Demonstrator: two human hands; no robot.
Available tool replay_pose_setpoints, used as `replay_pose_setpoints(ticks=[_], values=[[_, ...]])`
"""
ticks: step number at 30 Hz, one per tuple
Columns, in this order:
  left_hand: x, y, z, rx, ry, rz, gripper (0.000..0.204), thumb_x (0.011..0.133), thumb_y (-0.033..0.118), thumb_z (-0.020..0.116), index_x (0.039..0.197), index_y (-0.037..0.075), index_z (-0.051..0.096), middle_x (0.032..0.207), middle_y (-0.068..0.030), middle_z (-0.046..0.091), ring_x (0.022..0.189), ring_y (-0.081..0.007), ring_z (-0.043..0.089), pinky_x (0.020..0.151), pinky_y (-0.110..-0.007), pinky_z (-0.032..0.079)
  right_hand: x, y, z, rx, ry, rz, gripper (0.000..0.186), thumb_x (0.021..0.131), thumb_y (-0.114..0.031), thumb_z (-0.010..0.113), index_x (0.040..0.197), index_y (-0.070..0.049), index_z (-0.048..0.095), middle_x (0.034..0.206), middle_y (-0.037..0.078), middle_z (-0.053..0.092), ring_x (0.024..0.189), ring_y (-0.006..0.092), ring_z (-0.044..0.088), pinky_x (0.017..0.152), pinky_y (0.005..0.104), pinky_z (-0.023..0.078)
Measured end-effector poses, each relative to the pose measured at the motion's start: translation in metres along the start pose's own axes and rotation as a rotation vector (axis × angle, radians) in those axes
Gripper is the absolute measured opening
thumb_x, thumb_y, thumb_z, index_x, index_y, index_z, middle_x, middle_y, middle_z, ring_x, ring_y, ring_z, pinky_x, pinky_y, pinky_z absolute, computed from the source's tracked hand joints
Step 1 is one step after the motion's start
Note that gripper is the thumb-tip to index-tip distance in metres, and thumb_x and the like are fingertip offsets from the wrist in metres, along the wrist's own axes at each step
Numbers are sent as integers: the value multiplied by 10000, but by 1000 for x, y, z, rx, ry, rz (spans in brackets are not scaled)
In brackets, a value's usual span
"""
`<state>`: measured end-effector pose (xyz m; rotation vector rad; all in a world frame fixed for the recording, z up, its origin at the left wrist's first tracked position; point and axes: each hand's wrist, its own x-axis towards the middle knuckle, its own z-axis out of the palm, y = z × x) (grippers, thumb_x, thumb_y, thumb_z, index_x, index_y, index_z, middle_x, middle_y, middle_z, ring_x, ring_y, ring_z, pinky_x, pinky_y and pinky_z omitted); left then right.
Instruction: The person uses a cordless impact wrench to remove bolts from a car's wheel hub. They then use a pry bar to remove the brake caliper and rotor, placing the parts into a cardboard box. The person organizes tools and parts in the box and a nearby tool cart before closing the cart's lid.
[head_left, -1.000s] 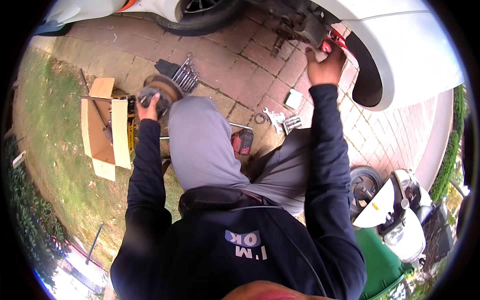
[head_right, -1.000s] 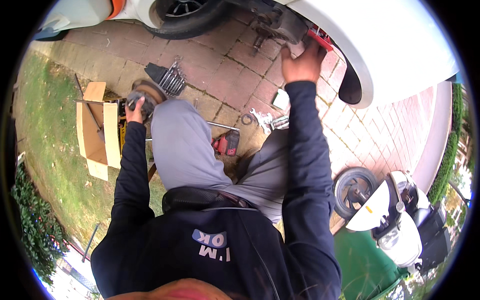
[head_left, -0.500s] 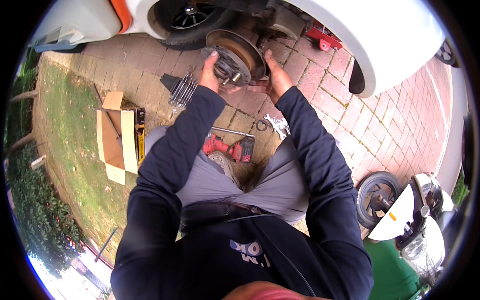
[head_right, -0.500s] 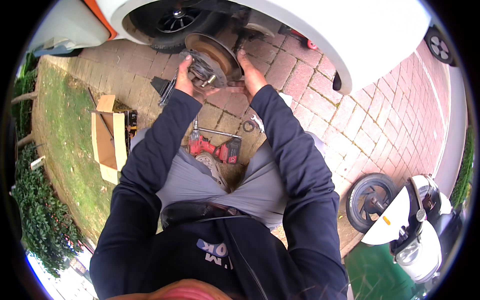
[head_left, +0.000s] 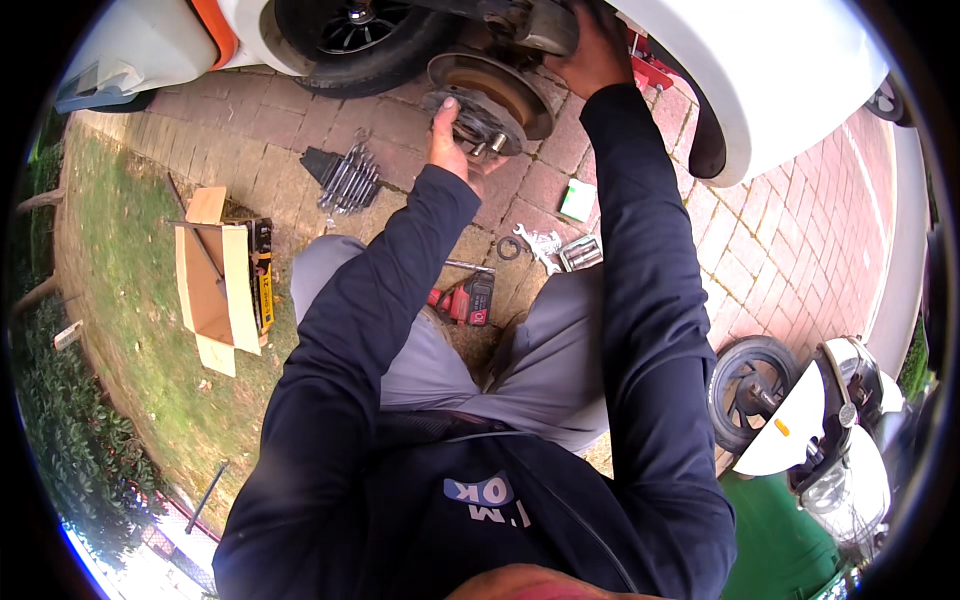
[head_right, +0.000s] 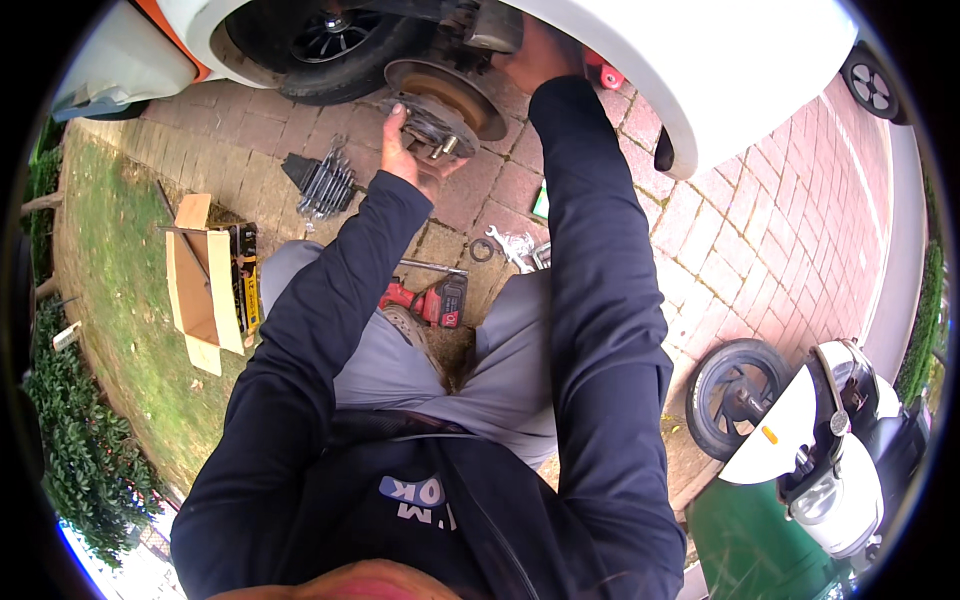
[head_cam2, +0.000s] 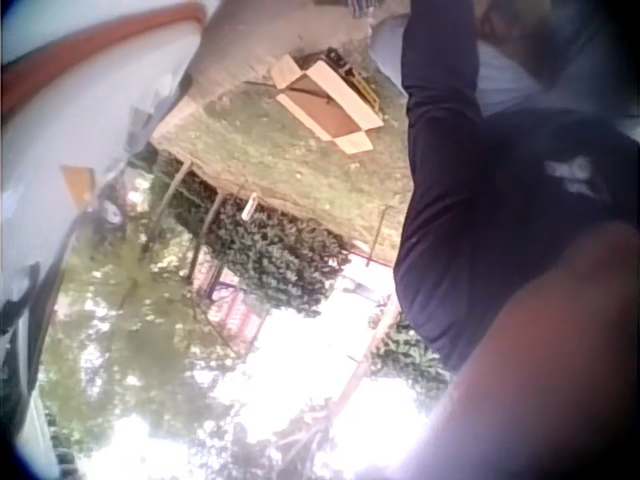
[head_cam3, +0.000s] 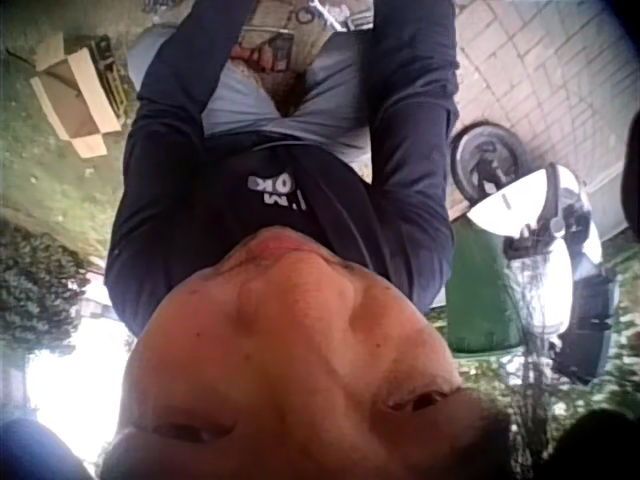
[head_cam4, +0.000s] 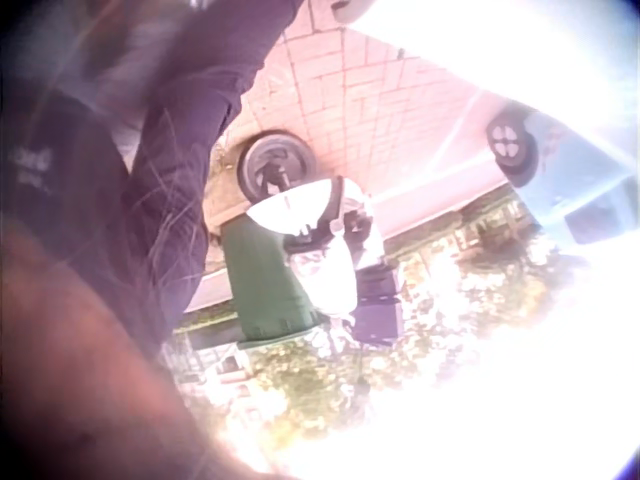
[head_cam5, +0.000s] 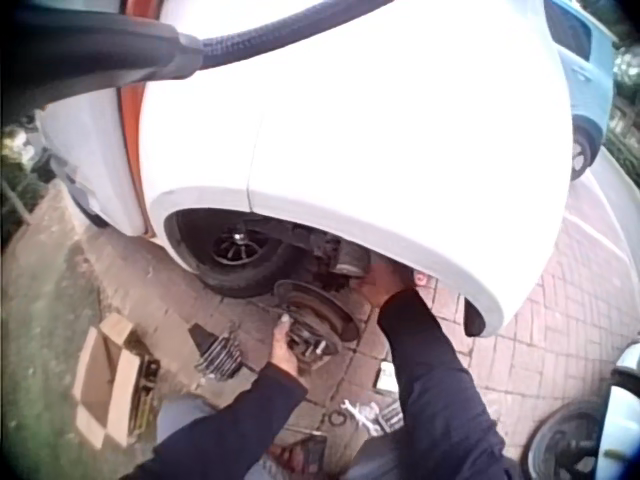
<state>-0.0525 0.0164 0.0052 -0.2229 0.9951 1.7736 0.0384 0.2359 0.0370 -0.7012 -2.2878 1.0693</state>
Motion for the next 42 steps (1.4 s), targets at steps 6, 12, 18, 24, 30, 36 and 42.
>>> replay_pose_setpoints(ticks=[6, 12, 18, 24, 30, 36, 42], values=[[1, 5, -9, 76, -15, 35, 727, 804, 600, 668, 1333, 136, 486, 1292, -117, 565, 1165, -310, 574, 984, -569, 451, 4, -4, 7, -432, 32, 70, 986, 682, -283, 809, 1482, 7, 310, 1442, 299, 428, 1367, 417, 390, 1148, 458, 317], [-2, 8, -3, 70, 6, 38, 639, 829, 578, 657, 1270, 131, 535, 1228, -103, 612, 1109, -289, 610, 961, -555, 467, 1, -31, -2, -663, 195, 8, 961, 647, -346, 840, 1426, 12, 408, 1380, 303, 490, 1335, 433, 418, 1128, 479, 333], [-8, 8, -6, 72, -15, 40, 626, 849, 571, 630, 1291, 142, 521, 1218, -112, 608, 1107, -295, 609, 924, -549, 487, 3, -35, 1, -509, 323, -114, 772, 607, -281, 852, 1278, -67, 538, 1264, 197, 533, 1169, 403, 515, 1014, 485, 441], [-20, 9, 1, 76, 16, 62, 603, 854, 549, 632, 1301, 161, 514, 1220, -103, 604, 1115, -293, 607, 900, -550, 502, 30, -79, 9, -412, 373, -1, 749, 671, -266, 848, 1312, -29, 542, 1281, 263, 576, 1215, 447, 511, 1030, 472, 435], [-11, 8, -2, 39, -42, 78, 624, 829, 539, 670, 1300, 164, 504, 1258, -101, 576, 1064, -285, 623, 850, -511, 537, 38, -70, 13, -514, 439, -75, 689, 707, -278, 833, 1291, -35, 562, 1220, 257, 611, 1140, 436, 562, 982, 471, 472], [-20, 13, 1, 104, 83, 169, 663, 812, 467, 728, 1317, 170, 418, 1249, -81, 552, 1037, -272, 631, 824, -506, 548, 64, -62, 21, -712, 174, 5, 643, 772, -354, 778, 1261, 3, 562, 1190, 297, 607, 1105, 436, 585, 953, 491, 478], [-14, 3, 14, 60, 81, 173, 700, 791, 437, 761, 1328, 191, 386, 1264, -69, 538, 1126, -255, 573, 806, -503, 533, 112, 38, 19, 157, 0, 178, 646, 789, -351, 754, 1285, 3, 540, 1246, 291, 589, 1153, 445, 567, 979, 483, 462]])
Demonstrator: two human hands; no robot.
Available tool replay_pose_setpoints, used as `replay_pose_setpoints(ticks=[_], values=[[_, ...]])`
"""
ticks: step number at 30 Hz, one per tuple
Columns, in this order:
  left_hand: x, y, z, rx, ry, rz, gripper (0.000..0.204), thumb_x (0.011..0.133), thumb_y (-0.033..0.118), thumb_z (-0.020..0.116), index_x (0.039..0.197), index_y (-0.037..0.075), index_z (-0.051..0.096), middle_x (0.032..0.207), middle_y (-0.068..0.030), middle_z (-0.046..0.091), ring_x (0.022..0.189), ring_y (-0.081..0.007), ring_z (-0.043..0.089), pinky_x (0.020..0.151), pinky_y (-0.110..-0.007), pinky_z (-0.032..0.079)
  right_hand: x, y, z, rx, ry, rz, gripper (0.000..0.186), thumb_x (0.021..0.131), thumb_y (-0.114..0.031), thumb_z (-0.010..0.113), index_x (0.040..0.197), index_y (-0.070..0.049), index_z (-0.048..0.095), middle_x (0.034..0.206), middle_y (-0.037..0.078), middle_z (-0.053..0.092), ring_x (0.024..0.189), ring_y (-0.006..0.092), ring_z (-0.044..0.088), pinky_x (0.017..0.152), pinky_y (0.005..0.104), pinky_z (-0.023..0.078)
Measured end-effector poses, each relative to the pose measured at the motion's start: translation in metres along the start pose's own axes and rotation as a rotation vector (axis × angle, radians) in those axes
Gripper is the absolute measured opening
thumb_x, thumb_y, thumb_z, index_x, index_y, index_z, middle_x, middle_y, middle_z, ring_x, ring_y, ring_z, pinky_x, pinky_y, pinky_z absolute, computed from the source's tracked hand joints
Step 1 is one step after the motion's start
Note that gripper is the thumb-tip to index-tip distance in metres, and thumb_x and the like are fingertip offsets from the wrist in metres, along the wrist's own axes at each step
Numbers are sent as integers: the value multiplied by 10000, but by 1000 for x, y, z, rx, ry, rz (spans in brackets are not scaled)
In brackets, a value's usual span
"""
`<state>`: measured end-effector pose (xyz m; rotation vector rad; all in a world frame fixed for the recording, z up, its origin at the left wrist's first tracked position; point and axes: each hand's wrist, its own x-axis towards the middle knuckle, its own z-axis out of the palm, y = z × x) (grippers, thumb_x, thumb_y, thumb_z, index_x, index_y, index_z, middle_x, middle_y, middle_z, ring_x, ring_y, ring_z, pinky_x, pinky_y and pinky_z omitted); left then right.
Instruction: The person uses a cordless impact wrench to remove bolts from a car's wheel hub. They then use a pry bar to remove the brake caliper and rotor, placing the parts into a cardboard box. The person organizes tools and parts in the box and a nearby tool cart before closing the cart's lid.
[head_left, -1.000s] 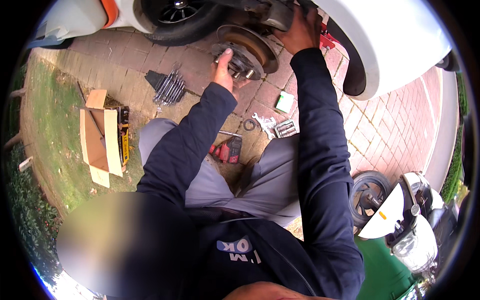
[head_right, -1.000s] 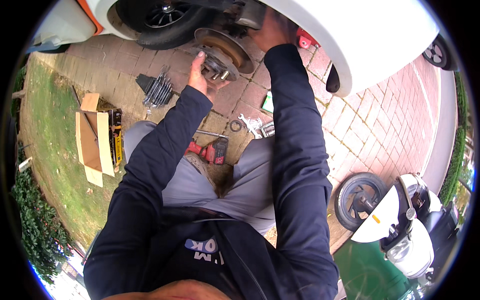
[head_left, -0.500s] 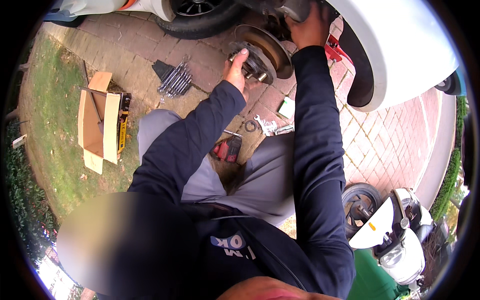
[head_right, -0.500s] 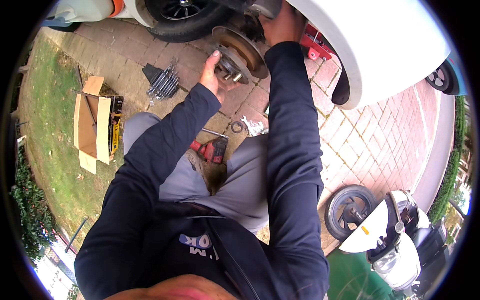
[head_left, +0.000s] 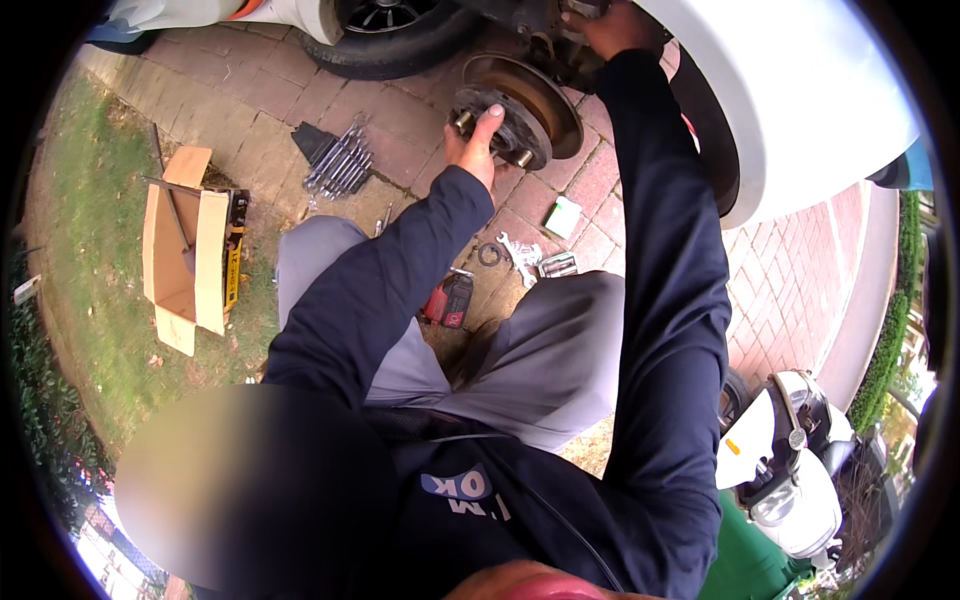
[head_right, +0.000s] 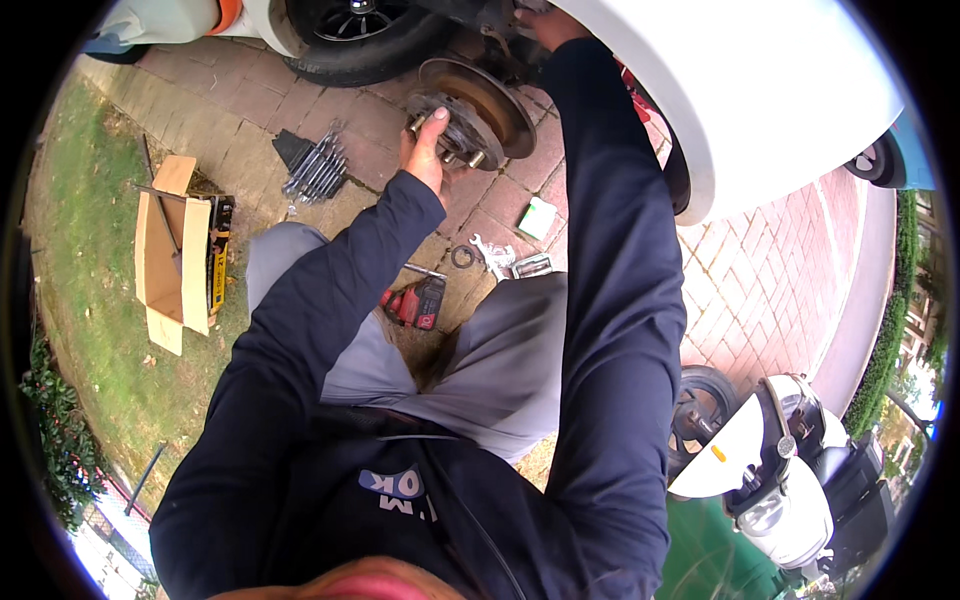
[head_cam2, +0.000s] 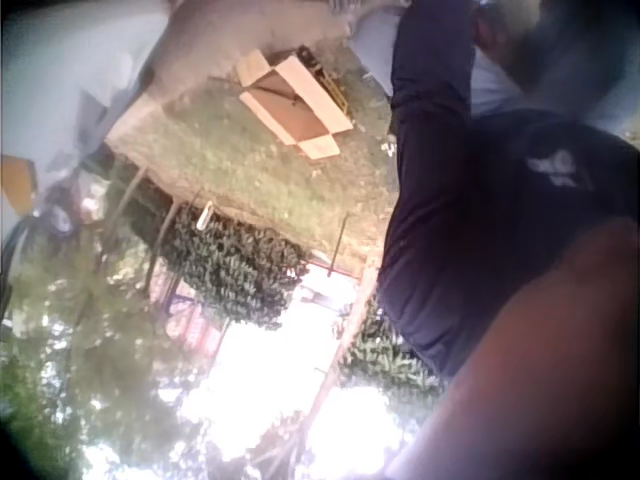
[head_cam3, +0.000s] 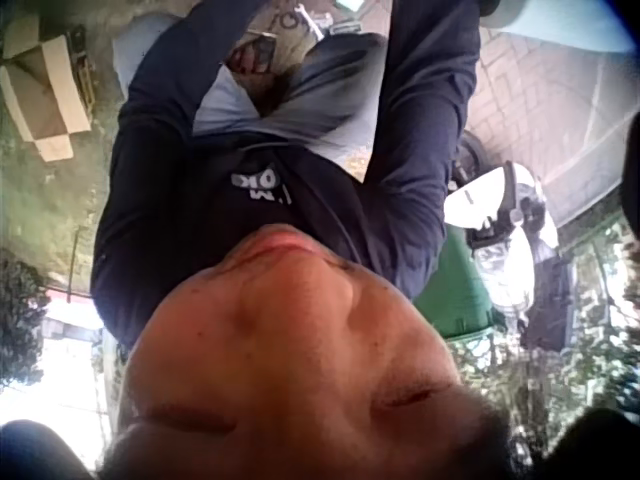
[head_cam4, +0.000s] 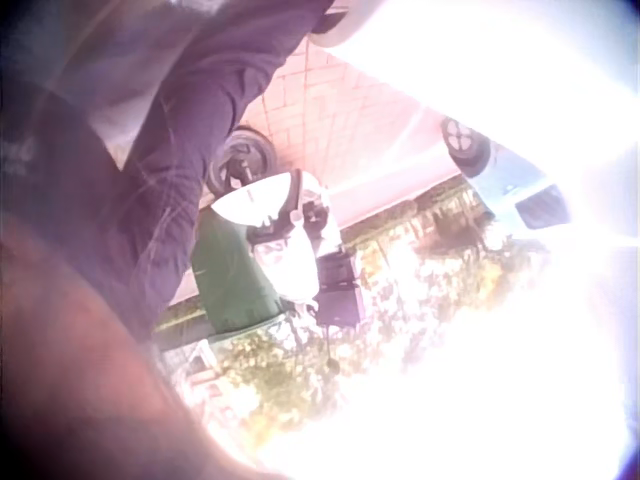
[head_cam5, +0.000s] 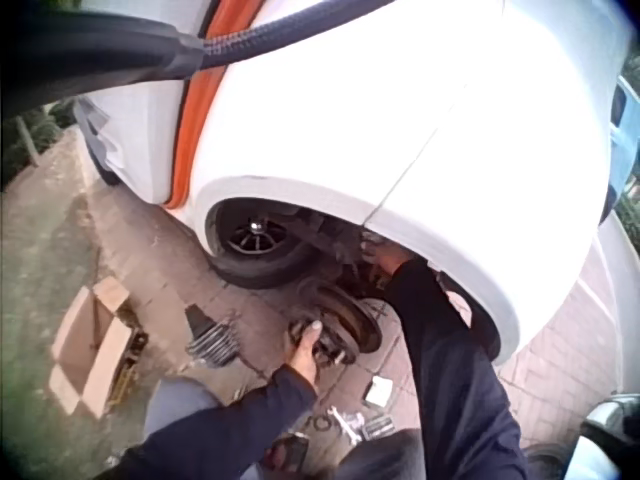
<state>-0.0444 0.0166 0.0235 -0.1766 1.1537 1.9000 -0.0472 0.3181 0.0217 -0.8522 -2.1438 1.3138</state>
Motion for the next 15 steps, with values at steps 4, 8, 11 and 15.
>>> replay_pose_setpoints(ticks=[4, 8, 11, 15], values=[[-13, -1, 2, -7, 145, 78, 770, 778, 432, 780, 1376, 201, 352, 1326, -65, 495, 1147, -245, 551, 786, -494, 528, -50, -84, 7, -803, 151, -111, 740, 720, -267, 811, 1330, 1, 489, 1211, 276, 608, 1113, 404, 608, 952, 436, 497], [3, -29, 1, -71, 1, 399, 1053, 697, 162, 888, 1486, 18, 206, 1380, -156, 424, 1240, -254, 469, 1053, -378, 438, -51, -86, -11, -684, 36, -115, 883, 634, -491, 883, 1267, 37, 567, 1167, 201, 686, 1086, 333, 663, 959, 389, 498], [1, -28, 5, -83, 65, 402, 1067, 704, 139, 880, 1501, 18, 181, 1380, -158, 412, 1236, -259, 471, 1061, -378, 433, -48, -70, -18, -695, 61, -172, 880, 639, -508, 875, 1255, 42, 572, 1165, 203, 684, 1040, 311, 681, 922, 373, 518], [12, -28, -2, -17, 119, 518, 1138, 663, 224, 907, 1506, 17, 172, 1392, -207, 384, 1257, -304, 450, 1074, -409, 413, -51, -56, -12, -444, 83, -106, 755, 680, -373, 893, 1246, 20, 584, 1116, 167, 700, 970, 231, 697, 862, 332, 545]])
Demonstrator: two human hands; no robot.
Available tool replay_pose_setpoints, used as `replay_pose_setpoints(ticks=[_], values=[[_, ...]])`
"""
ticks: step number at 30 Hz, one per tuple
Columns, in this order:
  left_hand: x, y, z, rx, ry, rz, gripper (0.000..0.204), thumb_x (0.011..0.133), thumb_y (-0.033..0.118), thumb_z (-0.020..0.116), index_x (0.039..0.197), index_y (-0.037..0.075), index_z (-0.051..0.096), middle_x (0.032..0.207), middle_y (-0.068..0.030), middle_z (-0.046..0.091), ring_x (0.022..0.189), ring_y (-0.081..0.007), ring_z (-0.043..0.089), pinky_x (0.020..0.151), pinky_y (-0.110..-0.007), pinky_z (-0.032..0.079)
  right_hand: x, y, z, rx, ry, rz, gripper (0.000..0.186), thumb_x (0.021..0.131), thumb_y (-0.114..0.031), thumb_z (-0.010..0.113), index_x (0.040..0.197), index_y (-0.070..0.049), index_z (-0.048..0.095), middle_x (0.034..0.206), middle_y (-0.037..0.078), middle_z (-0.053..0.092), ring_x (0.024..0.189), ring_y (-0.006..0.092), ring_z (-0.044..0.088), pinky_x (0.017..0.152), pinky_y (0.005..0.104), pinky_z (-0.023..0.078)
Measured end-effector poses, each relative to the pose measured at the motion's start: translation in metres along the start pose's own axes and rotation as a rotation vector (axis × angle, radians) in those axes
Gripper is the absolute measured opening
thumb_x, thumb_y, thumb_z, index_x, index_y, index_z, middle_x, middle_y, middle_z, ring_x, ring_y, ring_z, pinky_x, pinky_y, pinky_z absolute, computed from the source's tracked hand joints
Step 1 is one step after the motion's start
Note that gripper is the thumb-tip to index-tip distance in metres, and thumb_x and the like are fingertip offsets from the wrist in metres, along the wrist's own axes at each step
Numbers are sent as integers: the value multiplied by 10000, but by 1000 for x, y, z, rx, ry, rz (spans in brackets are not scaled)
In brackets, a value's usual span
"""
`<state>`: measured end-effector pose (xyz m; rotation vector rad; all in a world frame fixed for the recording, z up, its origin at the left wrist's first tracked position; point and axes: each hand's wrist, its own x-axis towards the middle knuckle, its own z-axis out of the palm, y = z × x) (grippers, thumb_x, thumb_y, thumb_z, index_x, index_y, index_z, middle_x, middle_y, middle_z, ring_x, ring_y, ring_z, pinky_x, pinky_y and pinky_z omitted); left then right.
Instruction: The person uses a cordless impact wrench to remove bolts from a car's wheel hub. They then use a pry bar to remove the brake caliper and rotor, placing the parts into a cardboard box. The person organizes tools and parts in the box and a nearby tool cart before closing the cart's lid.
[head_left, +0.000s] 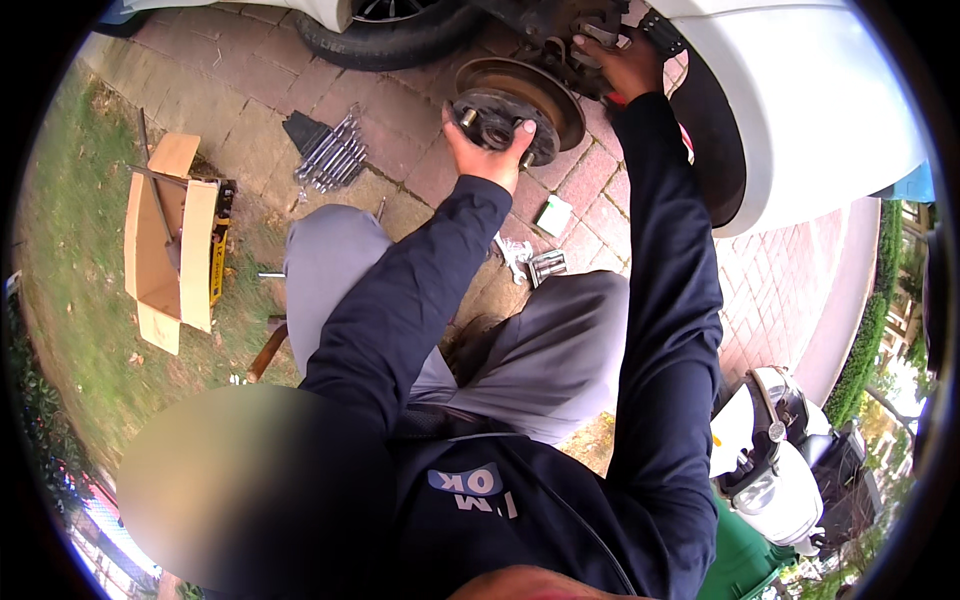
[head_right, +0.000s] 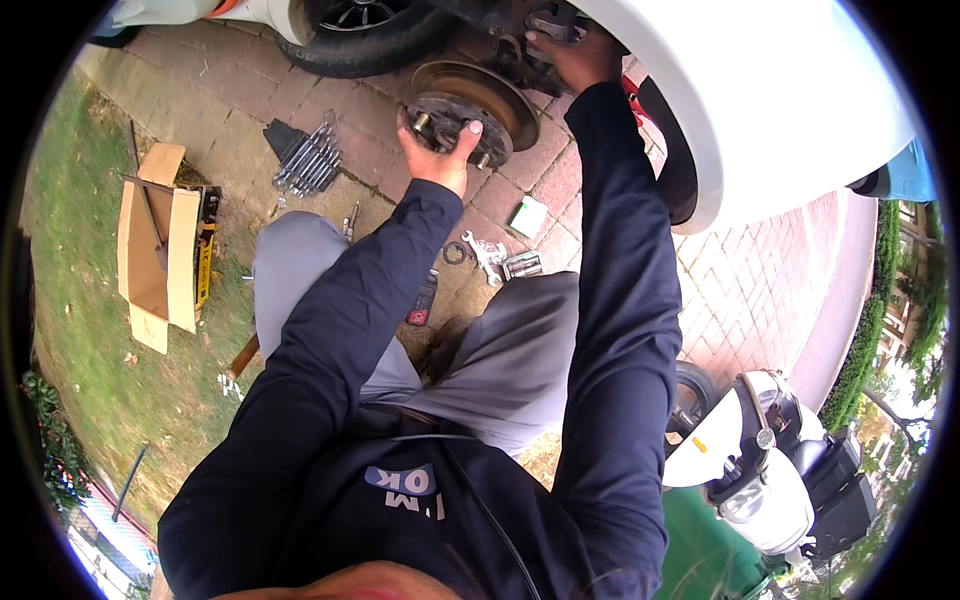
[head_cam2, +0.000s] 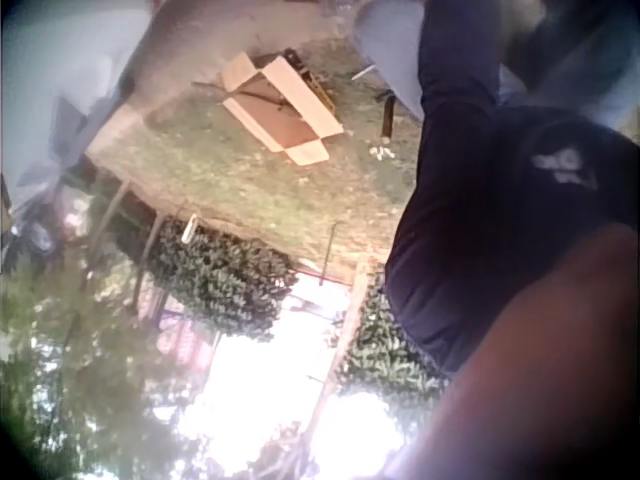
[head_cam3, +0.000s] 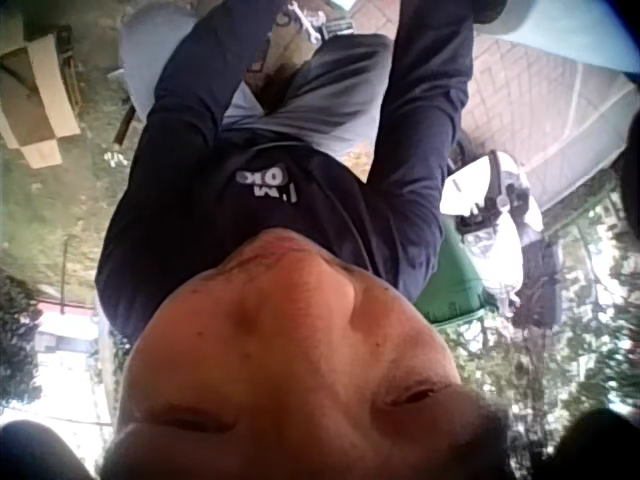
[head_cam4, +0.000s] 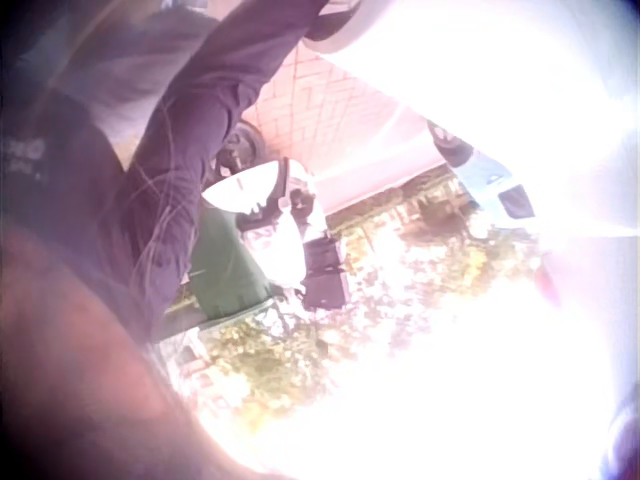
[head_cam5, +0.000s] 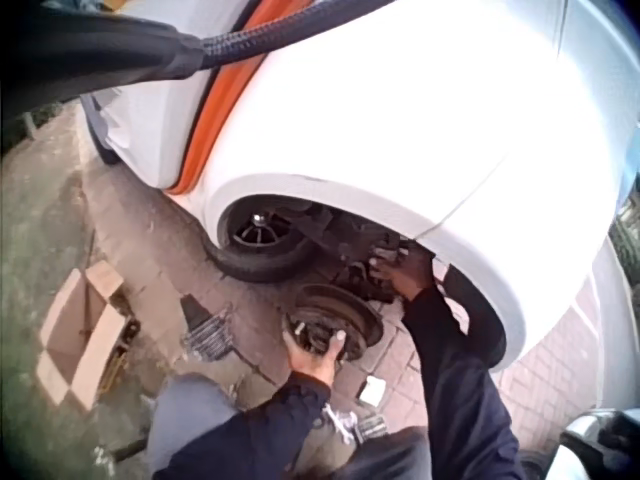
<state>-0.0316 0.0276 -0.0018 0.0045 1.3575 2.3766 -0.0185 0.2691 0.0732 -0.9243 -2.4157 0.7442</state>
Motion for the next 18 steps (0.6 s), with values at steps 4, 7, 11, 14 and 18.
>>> replay_pose_setpoints(ticks=[4, 7, 11, 14, 18], values=[[10, -4, -16, 181, -5, 53, 1187, 623, 292, 920, 1507, 17, 177, 1392, -240, 372, 1270, -340, 435, 1082, -425, 398, -11, -2, 2, 334, -100, 41, 677, 724, -174, 879, 1286, 9, 550, 1095, 132, 696, 969, 188, 676, 848, 304, 545], [17, 0, -34, 376, -10, 92, 1226, 593, 344, 930, 1507, 17, 182, 1393, -265, 364, 1280, -366, 423, 1087, -437, 386, -19, -4, -4, 240, 26, -23, 691, 700, -274, 889, 1235, 25, 572, 1094, 160, 699, 978, 223, 678, 863, 334, 530], [9, 40, -69, 676, 48, 61, 1258, 564, 369, 939, 1507, 16, 184, 1405, -288, 348, 1311, -388, 401, 1095, -449, 379, -70, -33, -7, 306, 110, 132, 511, 780, -290, 821, 1107, 28, 588, 916, 126, 691, 807, 192, 662, 758, 323, 528], [-9, 73, -75, 852, 22, 56, 1313, 546, 366, 942, 1524, 44, 128, 1428, -317, 293, 1318, -432, 375, 1108, -467, 371, -140, -86, -2, 654, -45, 358, 440, 899, -270, 717, 1179, 32, 562, 982, 101, 672, 827, 146, 631, 729, 262, 519], [-18, 86, -84, 955, -12, 49, 1327, 494, 324, 950, 1521, 47, 157, 1412, -319, 288, 1315, -450, 367, 1113, -475, 372, -174, -91, 51, 223, -444, -83, 958, 770, -355, 837, 1417, 144, 337, 1390, 308, 487, 1313, 340, 483, 1091, 391, 381]])
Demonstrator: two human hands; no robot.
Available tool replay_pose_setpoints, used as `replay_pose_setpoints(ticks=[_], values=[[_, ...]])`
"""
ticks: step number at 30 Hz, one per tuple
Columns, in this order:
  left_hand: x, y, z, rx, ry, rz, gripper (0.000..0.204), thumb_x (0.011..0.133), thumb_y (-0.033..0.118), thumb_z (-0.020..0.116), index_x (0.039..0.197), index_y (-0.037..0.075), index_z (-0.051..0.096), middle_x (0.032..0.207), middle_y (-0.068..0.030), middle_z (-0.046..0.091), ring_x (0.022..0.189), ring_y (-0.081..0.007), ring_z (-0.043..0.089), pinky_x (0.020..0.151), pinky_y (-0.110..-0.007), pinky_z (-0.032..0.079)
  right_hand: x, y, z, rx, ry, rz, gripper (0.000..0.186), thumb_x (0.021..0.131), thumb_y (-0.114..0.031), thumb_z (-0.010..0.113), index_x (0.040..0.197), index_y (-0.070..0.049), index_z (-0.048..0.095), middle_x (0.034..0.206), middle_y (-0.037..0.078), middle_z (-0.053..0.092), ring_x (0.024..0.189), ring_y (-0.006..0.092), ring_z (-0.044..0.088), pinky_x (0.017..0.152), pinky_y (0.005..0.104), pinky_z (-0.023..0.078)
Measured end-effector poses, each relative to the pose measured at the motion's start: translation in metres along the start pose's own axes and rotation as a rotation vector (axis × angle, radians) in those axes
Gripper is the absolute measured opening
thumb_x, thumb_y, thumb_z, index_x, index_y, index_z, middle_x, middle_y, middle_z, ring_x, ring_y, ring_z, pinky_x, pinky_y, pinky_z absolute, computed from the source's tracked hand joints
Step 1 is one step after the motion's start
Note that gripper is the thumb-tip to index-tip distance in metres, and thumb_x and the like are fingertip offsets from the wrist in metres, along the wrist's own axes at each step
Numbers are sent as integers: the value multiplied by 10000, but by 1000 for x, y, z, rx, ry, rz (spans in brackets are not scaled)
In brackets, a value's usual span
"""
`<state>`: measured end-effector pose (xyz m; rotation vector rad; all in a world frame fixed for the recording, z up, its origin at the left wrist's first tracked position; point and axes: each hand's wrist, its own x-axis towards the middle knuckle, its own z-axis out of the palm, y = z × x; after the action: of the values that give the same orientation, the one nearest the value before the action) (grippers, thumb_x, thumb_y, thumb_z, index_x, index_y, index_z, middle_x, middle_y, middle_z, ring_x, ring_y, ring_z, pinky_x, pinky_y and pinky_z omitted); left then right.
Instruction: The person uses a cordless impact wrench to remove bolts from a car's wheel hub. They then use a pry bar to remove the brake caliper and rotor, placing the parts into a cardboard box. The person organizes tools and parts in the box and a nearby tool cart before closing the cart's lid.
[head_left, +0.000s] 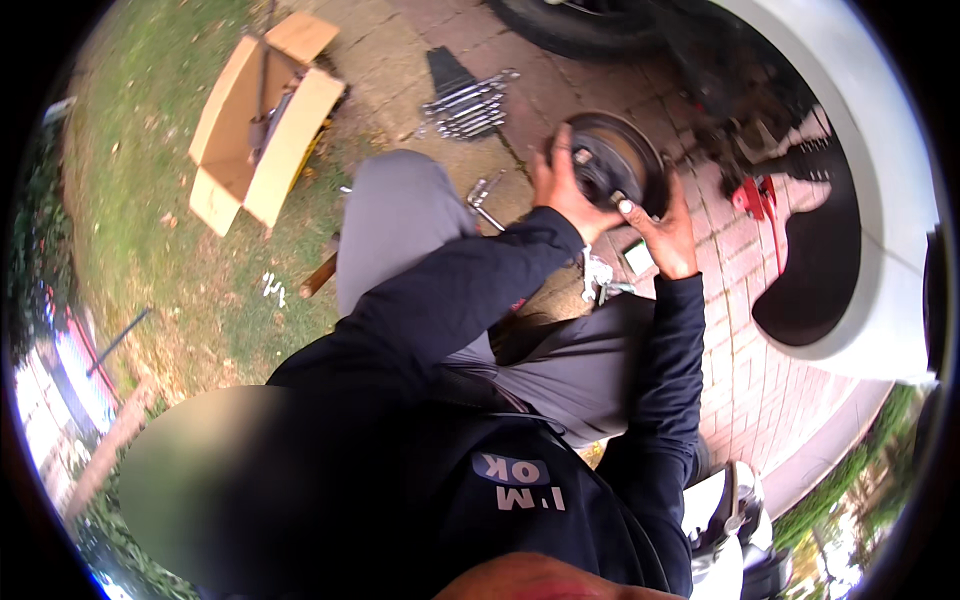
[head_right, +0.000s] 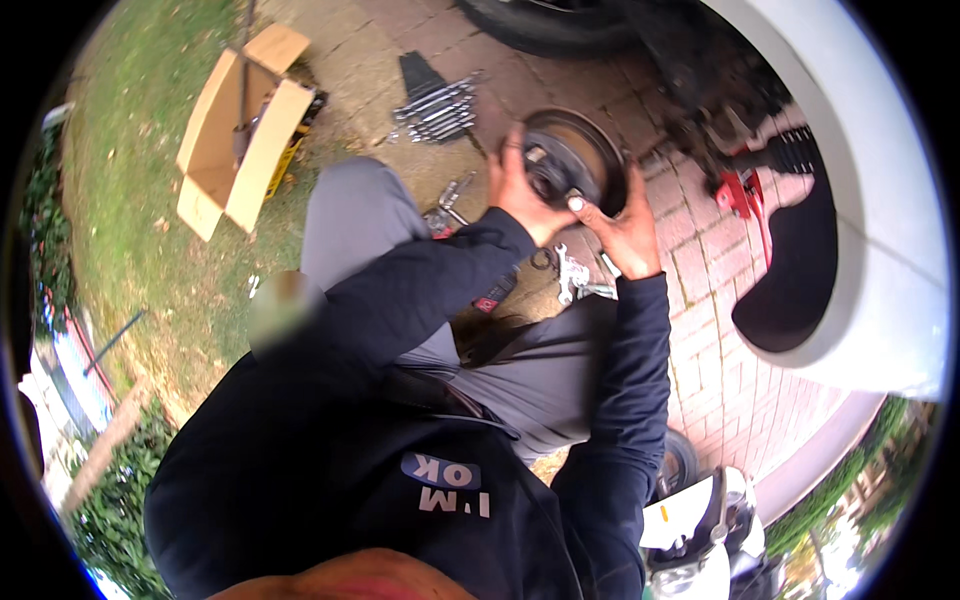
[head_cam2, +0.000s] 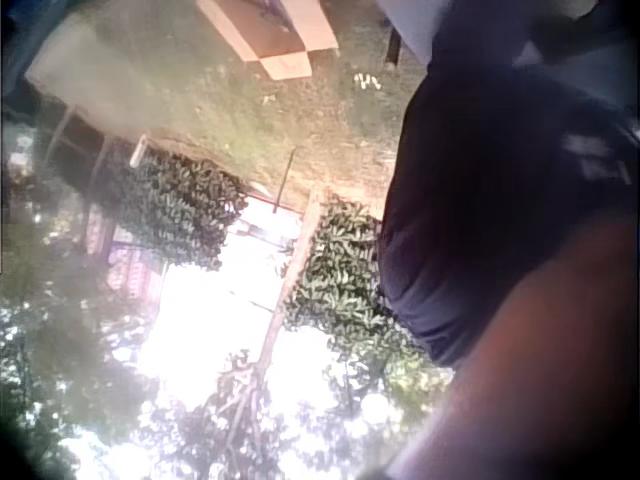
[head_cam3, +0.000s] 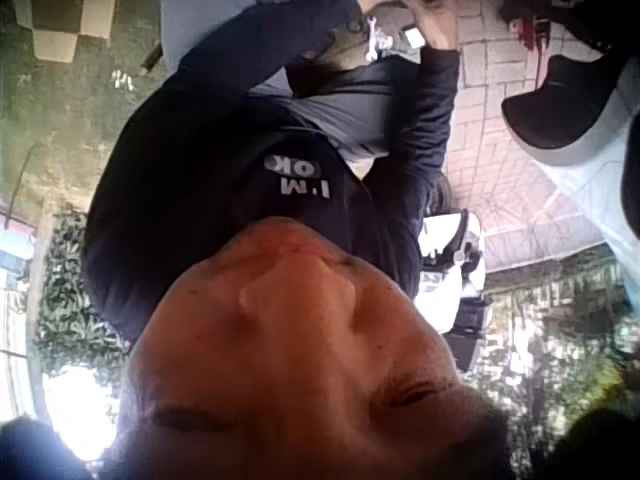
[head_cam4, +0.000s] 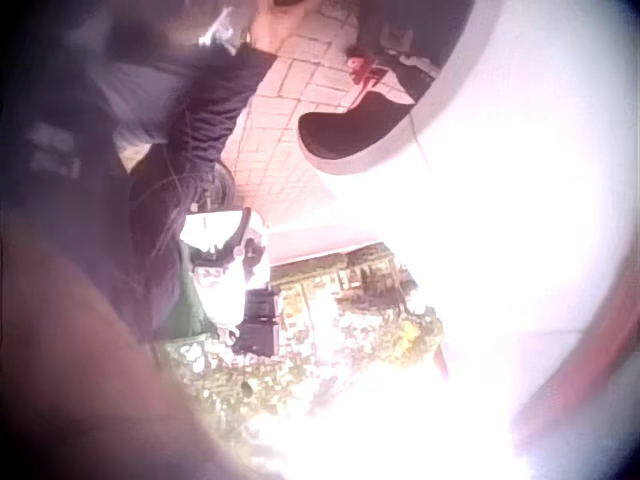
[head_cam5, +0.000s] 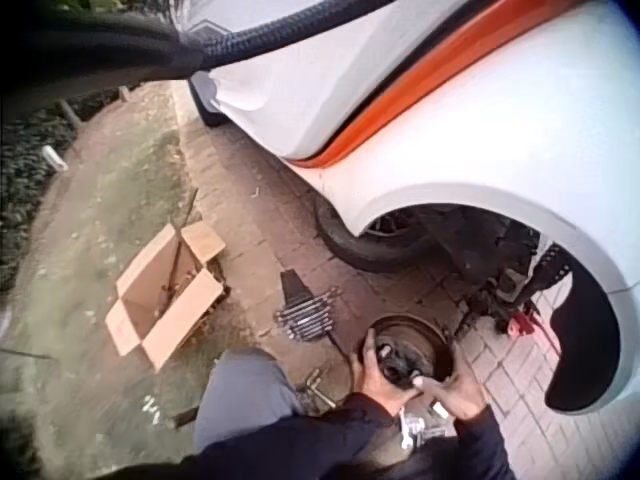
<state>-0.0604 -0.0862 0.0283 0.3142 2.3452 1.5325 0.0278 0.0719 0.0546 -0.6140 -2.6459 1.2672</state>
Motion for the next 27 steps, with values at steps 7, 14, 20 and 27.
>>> replay_pose_setpoints(ticks=[7, 14, 20, 27], values=[[-10, -44, 7, 164, -194, -90, 1353, 500, 396, 917, 1564, 187, 108, 1453, -382, 235, 1330, -565, 298, 1112, -562, 330, 13, 28, 40, 91, -64, 176, 749, 669, -176, 877, 1236, 109, 480, 1118, 229, 636, 1027, 287, 626, 933, 369, 491], [32, 50, -120, -161, 22, 143, 886, 714, 285, 797, 1453, 78, 353, 1397, -276, 415, 1310, -443, 405, 1098, -482, 352, 23, 99, 73, -553, -136, 146, 753, 739, -314, 802, 1326, 13, 460, 1212, 255, 613, 1091, 388, 612, 929, 445, 498], [123, -126, -396, 738, 309, -40, 728, 741, 424, 790, 1302, 30, 545, 1123, -216, 626, 1075, -359, 603, 965, -435, 490, 18, 18, 90, -734, -228, 394, 931, 622, -237, 878, 1386, -6, 397, 1227, 281, 612, 1134, 424, 600, 963, 450, 486], [85, -256, -423, 1092, -56, -252, 260, 839, 244, 643, 1035, 75, 623, 844, -202, 688, 805, -387, 694, 709, -473, 567, 10, 16, 104, -790, -253, 352, 849, 659, -210, 852, 1345, -13, 392, 1269, 277, 560, 1144, 450, 569, 968, 476, 472]])
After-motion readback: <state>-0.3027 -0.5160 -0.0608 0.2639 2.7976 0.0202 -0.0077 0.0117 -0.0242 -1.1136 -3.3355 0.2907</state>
